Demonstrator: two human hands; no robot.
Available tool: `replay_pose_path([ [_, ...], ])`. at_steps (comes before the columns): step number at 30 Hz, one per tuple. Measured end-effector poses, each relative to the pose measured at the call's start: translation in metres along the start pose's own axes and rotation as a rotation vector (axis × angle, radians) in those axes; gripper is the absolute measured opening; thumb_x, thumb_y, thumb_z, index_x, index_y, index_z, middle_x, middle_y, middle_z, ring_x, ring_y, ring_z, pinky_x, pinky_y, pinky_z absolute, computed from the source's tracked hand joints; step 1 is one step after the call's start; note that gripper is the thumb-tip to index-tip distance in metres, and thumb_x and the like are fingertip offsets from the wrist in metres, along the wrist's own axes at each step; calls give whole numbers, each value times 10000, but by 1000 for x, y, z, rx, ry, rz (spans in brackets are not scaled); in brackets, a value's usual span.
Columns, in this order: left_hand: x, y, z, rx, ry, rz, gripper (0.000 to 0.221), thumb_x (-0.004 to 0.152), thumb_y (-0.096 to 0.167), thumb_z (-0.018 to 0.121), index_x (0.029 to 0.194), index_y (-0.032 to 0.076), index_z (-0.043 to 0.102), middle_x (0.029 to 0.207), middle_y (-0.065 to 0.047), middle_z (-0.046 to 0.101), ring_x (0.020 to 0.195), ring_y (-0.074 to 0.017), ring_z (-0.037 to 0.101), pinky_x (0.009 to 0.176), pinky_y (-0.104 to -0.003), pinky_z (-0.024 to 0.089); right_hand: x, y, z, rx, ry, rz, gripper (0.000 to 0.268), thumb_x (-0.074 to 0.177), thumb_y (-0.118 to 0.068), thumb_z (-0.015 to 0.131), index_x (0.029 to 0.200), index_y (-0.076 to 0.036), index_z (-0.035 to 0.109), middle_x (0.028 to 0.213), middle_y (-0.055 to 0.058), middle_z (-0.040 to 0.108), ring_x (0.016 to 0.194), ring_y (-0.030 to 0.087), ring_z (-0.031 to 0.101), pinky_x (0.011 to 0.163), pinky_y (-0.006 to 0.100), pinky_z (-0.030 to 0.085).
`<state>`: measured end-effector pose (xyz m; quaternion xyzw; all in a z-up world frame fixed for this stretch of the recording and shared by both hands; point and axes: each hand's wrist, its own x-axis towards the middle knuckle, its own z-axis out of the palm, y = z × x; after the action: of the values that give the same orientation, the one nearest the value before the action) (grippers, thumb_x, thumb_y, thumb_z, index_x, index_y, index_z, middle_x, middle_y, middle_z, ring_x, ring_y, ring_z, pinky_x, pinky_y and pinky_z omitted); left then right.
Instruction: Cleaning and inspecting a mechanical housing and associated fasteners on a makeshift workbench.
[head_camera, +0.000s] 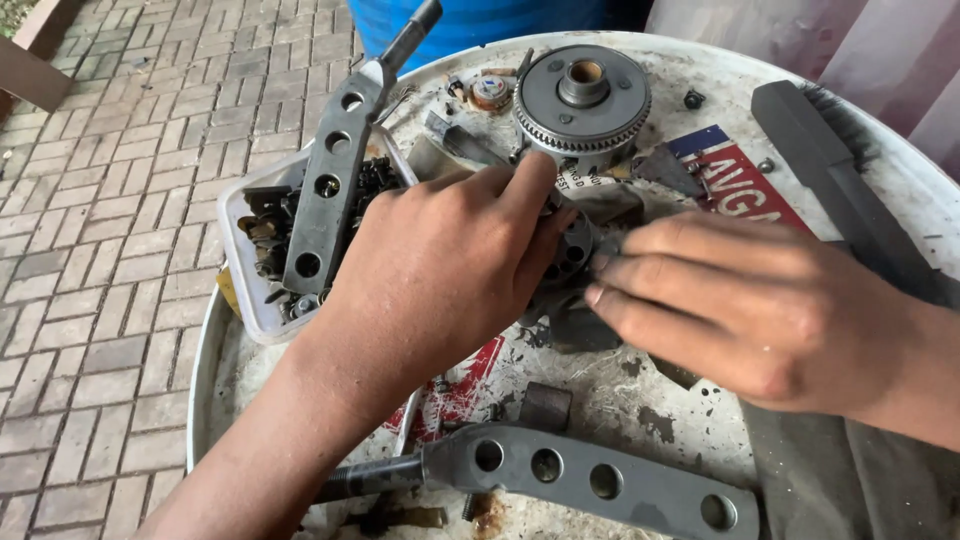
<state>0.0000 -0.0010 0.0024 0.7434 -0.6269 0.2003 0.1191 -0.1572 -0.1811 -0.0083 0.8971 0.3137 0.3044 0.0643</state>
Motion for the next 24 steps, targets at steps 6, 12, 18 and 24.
replay_pose_path([
  [6, -2, -1, 3, 48, 45, 0, 248, 1074, 319, 580, 983, 108, 486, 718, -49, 636, 507, -376, 610, 315, -528, 437, 8, 2, -6, 101, 42, 63, 101, 927, 164, 676, 1023, 157, 706, 962, 224, 683, 897, 380, 681, 850, 407, 617],
  [12, -2, 0, 2, 23, -1, -13, 238, 1082, 313, 575, 999, 108, 486, 729, -47, 639, 504, -345, 618, 331, -525, 474, -1, 9, 0, 67, 10, 55, 174, 854, 190, 752, 1002, 100, 741, 972, 222, 729, 879, 342, 701, 809, 362, 635],
  [18, -1, 0, 2, -4, -4, -7, 234, 1084, 293, 565, 976, 102, 483, 721, -52, 634, 489, -348, 595, 318, -515, 453, -5, 7, 7, 127, 36, -7, 127, 896, 118, 733, 1003, 51, 745, 940, 222, 737, 850, 346, 716, 780, 363, 665],
  [24, -1, 0, 1, -11, 5, -13, 228, 1081, 285, 569, 970, 104, 485, 700, -44, 626, 476, -343, 584, 307, -508, 439, -1, 3, 1, 49, 32, 1, 111, 974, 46, 622, 996, 68, 728, 994, 220, 710, 932, 379, 684, 851, 452, 610],
])
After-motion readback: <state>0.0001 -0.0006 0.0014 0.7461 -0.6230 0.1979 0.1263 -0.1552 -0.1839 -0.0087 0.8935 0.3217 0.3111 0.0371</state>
